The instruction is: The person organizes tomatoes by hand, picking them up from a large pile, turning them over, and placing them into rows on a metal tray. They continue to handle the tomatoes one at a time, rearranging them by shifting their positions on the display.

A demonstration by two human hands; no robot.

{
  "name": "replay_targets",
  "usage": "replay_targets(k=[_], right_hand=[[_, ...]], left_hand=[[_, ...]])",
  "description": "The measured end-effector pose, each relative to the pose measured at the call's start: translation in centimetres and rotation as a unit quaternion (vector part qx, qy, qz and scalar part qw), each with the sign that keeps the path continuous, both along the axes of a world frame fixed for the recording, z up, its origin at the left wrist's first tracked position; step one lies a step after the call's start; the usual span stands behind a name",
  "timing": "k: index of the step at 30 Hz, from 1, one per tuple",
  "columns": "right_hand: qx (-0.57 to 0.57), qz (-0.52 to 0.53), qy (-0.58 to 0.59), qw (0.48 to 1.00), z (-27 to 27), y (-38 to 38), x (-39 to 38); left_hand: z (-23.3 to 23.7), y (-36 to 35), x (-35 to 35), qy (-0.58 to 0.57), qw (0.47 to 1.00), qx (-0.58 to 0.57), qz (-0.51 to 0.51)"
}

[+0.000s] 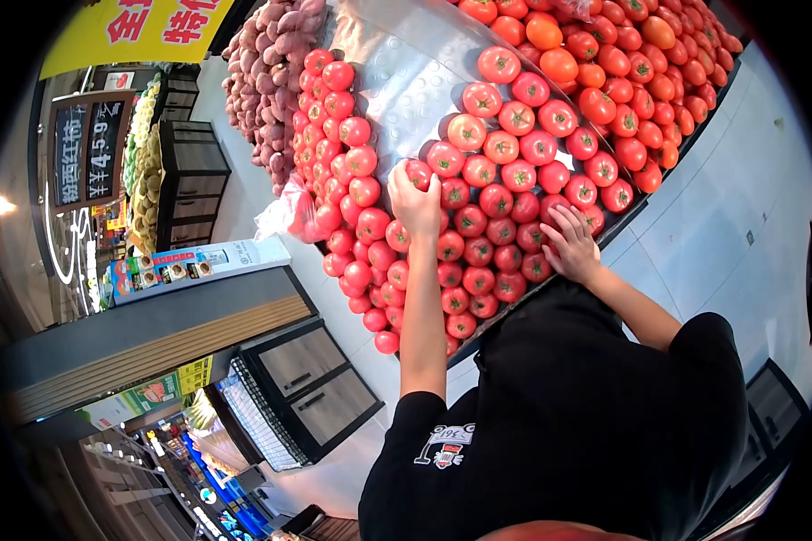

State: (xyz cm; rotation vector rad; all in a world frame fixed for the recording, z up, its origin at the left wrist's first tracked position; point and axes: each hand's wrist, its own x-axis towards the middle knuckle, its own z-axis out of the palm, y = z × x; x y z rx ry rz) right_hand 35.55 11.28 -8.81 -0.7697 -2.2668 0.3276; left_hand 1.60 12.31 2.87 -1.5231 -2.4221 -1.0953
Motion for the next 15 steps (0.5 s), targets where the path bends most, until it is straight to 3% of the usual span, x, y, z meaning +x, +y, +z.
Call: replay_targets(k=[10, 13, 15], right_hand=[[0.005, 0.005, -0.002, 1.0, 0.2, 0.1, -0.1], [0.006, 0.011, -0.008, 1.0, 0.2, 0.2, -0.1], [0.009, 0.013, -0.009, 1.0, 0.3, 0.2, -0.2]], left_hand=[[-0.6, -1.2, -0.2, -0.005, 0.998, -0.032, -0.054], [0.0, -1.9, 0.5, -0.017, 0.999, -0.016, -0.046], [1.3, -3.7, 1.9, 0.038, 0.999, 0.011, -0.01]])
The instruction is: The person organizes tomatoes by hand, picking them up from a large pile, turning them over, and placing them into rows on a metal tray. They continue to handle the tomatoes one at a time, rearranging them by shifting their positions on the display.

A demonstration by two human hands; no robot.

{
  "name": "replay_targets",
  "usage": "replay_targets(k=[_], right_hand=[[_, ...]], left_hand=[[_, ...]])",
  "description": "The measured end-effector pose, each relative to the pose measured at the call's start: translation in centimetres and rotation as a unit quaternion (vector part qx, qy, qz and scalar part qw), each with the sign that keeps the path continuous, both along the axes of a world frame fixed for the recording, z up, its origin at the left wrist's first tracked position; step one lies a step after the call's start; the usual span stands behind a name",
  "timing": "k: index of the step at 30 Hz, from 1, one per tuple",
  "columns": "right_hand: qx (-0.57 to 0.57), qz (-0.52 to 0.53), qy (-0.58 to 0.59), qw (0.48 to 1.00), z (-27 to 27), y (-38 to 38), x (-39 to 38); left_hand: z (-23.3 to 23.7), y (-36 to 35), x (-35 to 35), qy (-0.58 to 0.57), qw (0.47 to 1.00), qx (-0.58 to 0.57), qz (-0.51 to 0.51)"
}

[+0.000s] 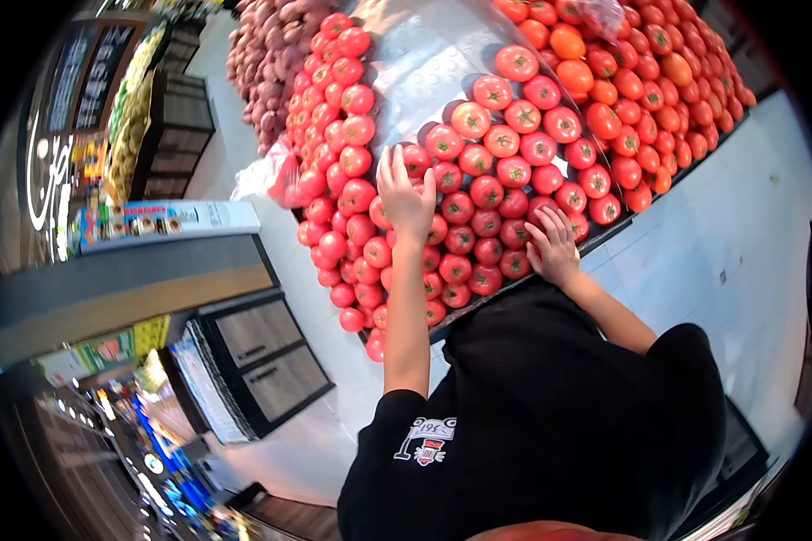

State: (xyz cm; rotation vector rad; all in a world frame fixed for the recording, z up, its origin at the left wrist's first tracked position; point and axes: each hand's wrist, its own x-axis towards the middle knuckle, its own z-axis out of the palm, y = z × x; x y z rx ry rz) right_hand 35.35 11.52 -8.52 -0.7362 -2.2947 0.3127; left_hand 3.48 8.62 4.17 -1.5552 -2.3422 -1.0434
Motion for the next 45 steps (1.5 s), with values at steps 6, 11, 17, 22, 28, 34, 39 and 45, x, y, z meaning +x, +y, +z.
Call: replay_targets(k=[6, 11, 17, 22, 28, 34, 39, 45], right_hand=[[0.008, 0.003, -0.007, 1.0, -0.2, 0.2, -0.1], [0.036, 0.01, -0.019, 0.999, -0.7, 0.2, -0.3], [0.036, 0.017, -0.036, 0.999, -1.1, 0.3, -0.4], [0.023, 0.06, 0.016, 0.998, -0.8, 0.4, -0.6], [-0.012, 0.162, 0.08, 0.983, 2.1, -2.7, -5.4], [-0.021, 0.259, 0.122, 0.958, 6.6, -4.0, -11.1], [-0.003, 0.241, 0.067, 0.968, 10.1, 0.9, -16.4], [0.025, 0.155, -0.045, 0.987, 11.1, 7.9, -21.5]], left_hand=[[-0.3, -13.5, 4.7, 0.086, 0.982, 0.107, 0.126], [-3.5, -27.6, 6.4, 0.039, 0.94, 0.086, 0.329], [-7.7, -36.5, 8.5, -0.122, 0.9, 0.001, 0.419], [-9.8, -37.2, 8.4, -0.085, 0.908, -0.063, 0.406], [-9.6, -37.2, 7.6, -0.148, 0.889, -0.007, 0.433], [-7.2, -35.0, 8.6, -0.538, 0.659, 0.446, 0.28], [-6.5, -32.5, 7.6, -0.666, 0.503, 0.523, 0.176], [-4.9, -28.0, 5.4, -0.65, 0.58, 0.475, 0.125]])
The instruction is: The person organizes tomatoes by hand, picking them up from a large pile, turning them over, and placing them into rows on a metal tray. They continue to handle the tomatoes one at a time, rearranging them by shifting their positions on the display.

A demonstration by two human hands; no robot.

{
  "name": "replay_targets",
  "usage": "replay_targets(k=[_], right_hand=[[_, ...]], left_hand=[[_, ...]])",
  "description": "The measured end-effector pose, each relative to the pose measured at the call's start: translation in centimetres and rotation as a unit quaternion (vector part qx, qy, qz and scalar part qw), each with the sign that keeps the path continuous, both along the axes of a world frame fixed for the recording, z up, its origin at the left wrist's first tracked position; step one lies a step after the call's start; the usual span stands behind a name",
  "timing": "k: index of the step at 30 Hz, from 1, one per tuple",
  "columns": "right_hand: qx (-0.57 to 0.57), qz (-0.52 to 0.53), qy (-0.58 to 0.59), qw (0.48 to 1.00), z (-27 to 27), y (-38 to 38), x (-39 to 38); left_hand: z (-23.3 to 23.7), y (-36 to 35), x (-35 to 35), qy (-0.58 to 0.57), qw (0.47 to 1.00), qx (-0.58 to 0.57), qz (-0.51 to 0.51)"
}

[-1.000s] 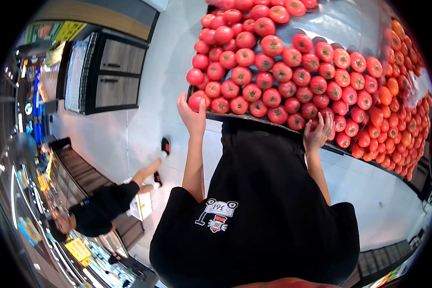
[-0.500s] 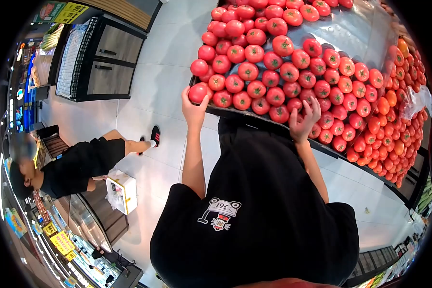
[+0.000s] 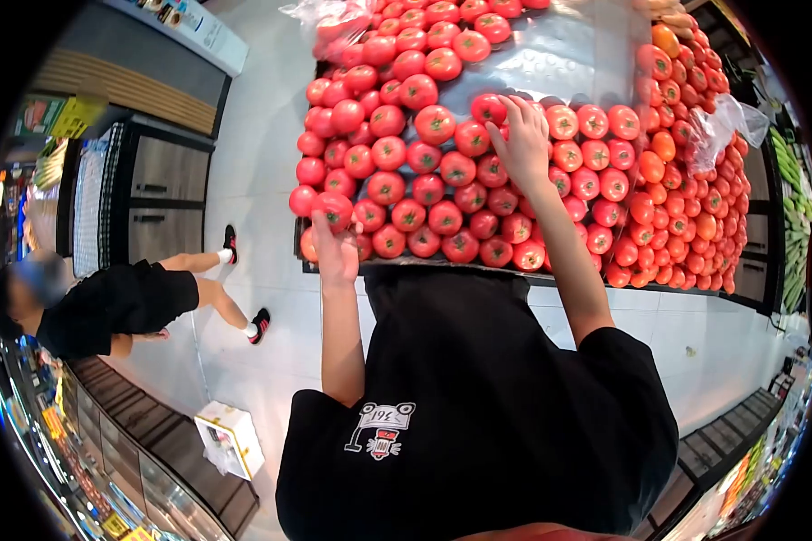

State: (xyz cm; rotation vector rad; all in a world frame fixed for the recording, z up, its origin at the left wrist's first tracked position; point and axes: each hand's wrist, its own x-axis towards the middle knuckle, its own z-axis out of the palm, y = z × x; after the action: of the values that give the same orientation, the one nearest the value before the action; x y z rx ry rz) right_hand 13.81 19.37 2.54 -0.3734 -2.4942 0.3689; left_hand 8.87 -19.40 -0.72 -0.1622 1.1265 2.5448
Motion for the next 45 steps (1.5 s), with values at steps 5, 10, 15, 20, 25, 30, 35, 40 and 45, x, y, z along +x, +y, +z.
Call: replay_targets(k=[5, 10, 15, 20, 25, 30, 35, 40, 45], right_hand=[[0.088, 0.057, -0.025, 0.994, 1.2, 2.5, -2.6], [0.096, 0.095, -0.148, 0.98, 1.6, 4.0, -4.2], [0.006, 0.151, -0.181, 0.972, 1.4, 7.6, -4.9], [-0.065, 0.179, -0.187, 0.964, 1.8, 8.7, -4.5], [-0.097, 0.211, -0.177, 0.956, 1.8, 9.5, -4.2], [-0.097, 0.213, -0.22, 0.947, 2.6, 9.5, -4.6], [-0.086, 0.234, -0.231, 0.941, 2.7, 9.9, -5.1], [-0.076, 0.24, -0.219, 0.943, 2.3, 9.7, -4.8], [-0.004, 0.193, -0.136, 0.972, 1.8, 7.8, -3.6]], left_hand=[[2.7, 5.6, -3.2, 0.083, 0.978, -0.184, -0.059], [7.2, 13.9, -7.0, 0.304, 0.89, -0.3, -0.159], [7.6, 21.3, -10.8, 0.448, 0.749, -0.452, -0.185], [6.3, 24.9, -12.0, 0.534, 0.589, -0.579, -0.179], [5.0, 24.6, -13.3, 0.618, 0.507, -0.578, -0.163], [4.6, 24.3, -13.6, 0.632, 0.481, -0.594, -0.131], [3.6, 25.5, -11.8, 0.643, 0.454, -0.616, -0.032], [3.8, 25.6, -10.2, 0.671, 0.417, -0.613, -0.02], [4.6, 25.4, -10.0, 0.642, 0.434, -0.629, -0.055]])
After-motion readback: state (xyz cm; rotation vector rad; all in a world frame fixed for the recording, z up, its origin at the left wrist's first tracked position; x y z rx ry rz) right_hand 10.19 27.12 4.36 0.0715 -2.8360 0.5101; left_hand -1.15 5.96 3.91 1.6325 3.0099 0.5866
